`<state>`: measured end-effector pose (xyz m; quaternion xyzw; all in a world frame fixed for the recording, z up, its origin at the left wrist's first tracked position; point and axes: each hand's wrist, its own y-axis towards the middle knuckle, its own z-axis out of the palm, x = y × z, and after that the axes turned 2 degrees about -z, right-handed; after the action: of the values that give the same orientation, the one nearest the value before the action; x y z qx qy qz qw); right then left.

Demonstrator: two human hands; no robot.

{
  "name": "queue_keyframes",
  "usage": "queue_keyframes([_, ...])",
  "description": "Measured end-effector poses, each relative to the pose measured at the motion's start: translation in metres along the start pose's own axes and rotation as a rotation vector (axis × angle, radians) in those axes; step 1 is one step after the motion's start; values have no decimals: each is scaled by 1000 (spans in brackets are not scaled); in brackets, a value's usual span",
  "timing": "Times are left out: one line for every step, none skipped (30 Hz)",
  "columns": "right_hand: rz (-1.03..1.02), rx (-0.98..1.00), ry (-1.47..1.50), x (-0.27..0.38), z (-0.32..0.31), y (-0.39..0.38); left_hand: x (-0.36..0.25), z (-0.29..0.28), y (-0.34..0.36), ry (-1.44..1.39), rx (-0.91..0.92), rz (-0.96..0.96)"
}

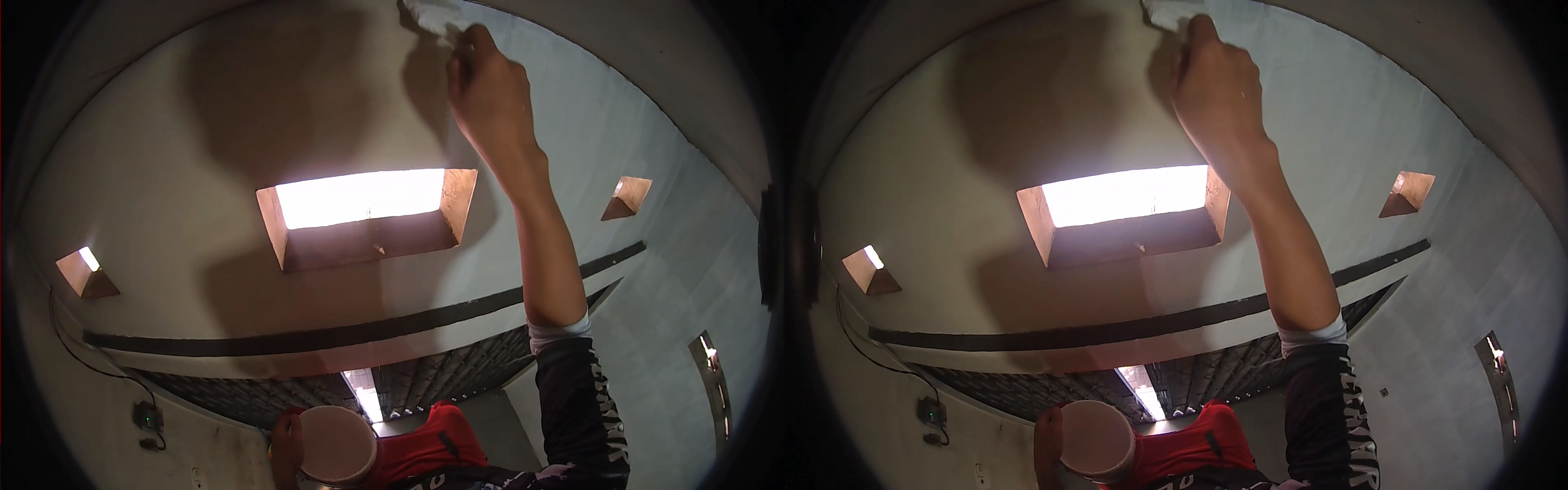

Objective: Painting a ceiling or overhead surface using a brush and a bucket of white paint.

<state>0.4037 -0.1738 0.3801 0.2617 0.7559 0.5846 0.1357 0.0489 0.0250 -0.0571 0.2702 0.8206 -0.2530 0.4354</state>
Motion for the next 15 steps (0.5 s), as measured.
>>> queue_keyframes([1,-35,-41,-2,3,8,-2,2,1,1,8,2])
queue_keyframes([2,-34,-38,-2,8,14,-4,2,2,18,8,-6])
queue_keyframes([6,-16,-69,-1,13,18,-5,1,2,35,8,-13])
queue_keyframes([9,3,-101,-2,16,19,-5,1,1,37,9,-14])
queue_keyframes([8,4,-96,-1,16,15,-5,0,1,50,6,-4])
queue_keyframes([15,8,-55,-1,14,7,-5,-2,0,63,4,6])
queue_keyframes([22,13,-13,0,12,1,-4,-3,-1,63,1,3])
queue_keyframes([21,12,-9,2,11,-2,-5,-4,-1,57,0,-2])
queue_keyframes([48,10,-5,3,11,-5,-6,-5,-2,50,-1,-7])
queue_keyframes([75,9,0,4,13,-6,-8,-5,-4,50,-6,-9])
queue_keyframes([76,7,-3,1,15,-2,-15,-4,-6,44,-4,-23])
queue_keyframes([25,-38,-33,-4,18,6,-19,-3,-6,39,2,-35])
queue_keyframes([-26,-82,-62,-9,21,12,-17,-1,-3,41,9,-31])
queue_keyframes([-23,-81,-60,-6,23,14,-12,0,0,55,7,-23])
queue_keyframes([-17,-59,-97,-4,26,15,-8,1,2,69,5,-14])
